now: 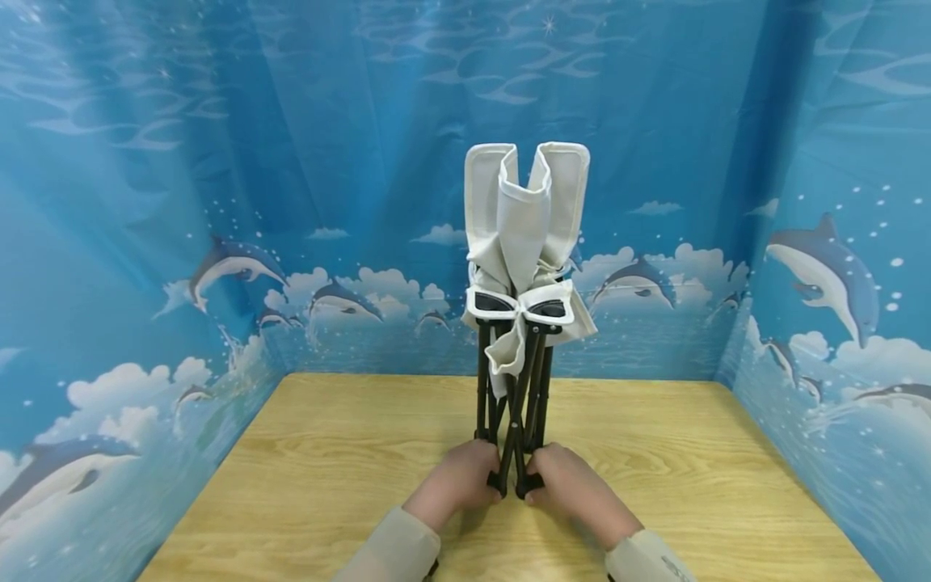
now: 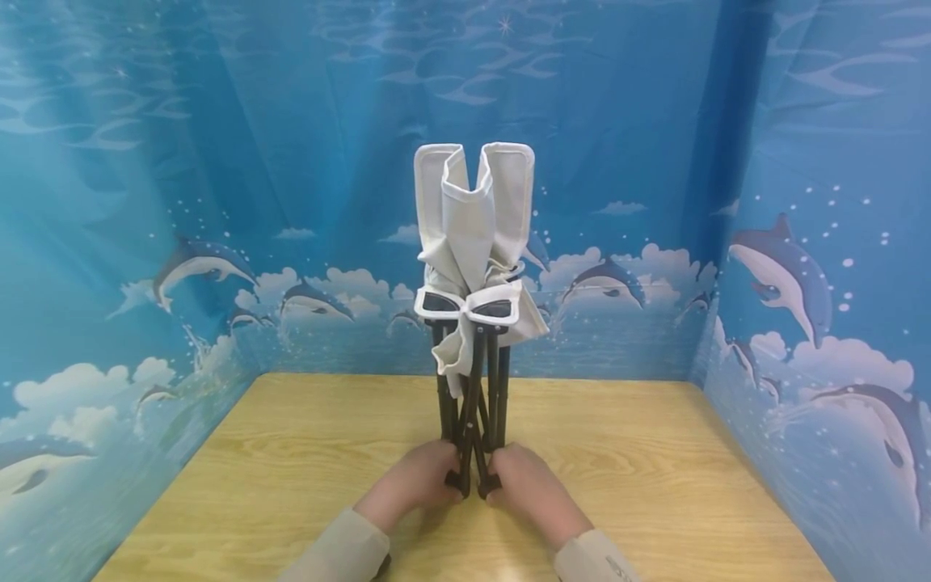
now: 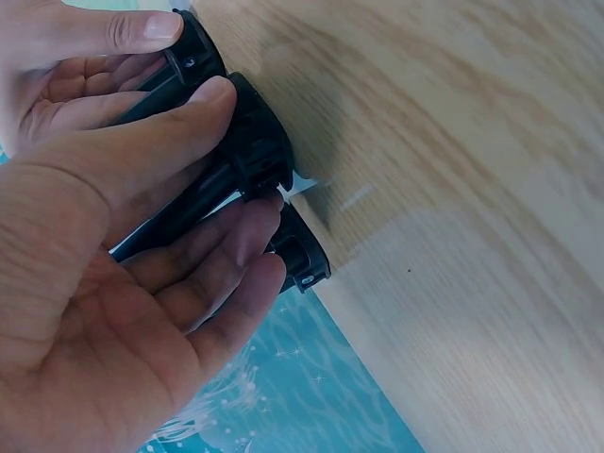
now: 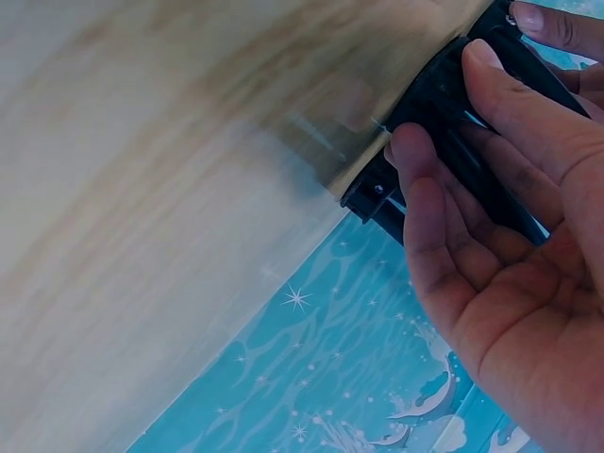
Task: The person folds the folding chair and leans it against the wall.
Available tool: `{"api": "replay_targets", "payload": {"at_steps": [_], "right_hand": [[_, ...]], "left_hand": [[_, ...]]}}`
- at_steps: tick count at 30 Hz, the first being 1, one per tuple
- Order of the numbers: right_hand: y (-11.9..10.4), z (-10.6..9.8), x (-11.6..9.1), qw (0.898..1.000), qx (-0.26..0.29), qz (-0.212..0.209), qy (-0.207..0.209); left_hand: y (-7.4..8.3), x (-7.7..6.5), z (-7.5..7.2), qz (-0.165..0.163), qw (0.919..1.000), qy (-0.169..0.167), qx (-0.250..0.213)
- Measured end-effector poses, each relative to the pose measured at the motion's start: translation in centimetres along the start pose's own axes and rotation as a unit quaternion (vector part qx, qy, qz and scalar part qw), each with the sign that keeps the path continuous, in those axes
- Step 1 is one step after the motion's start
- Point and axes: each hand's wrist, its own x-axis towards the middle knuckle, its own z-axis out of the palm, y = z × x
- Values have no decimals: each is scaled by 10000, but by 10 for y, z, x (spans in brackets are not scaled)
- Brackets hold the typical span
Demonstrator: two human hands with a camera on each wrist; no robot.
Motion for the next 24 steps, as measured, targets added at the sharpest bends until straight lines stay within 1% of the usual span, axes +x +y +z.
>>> {"api": "replay_targets", "payload": {"at_steps": [4,11,16,24], "right_hand": [[1,-1,1,10000,-53,47,43],[-1,-2,3,9997,35,217,-47],[-1,-3,4,9997,-23,227,-22],[-1,-3,6,9994,4,326,-72]], "left_hand": [[-1,2,1,-21,10000,-8,-38],[-2,4,2,-119,9999,-38,-87],[-3,5,2,-105,9998,-11,-160],[-4,7,1,-120,9997,-88,-179]]}}
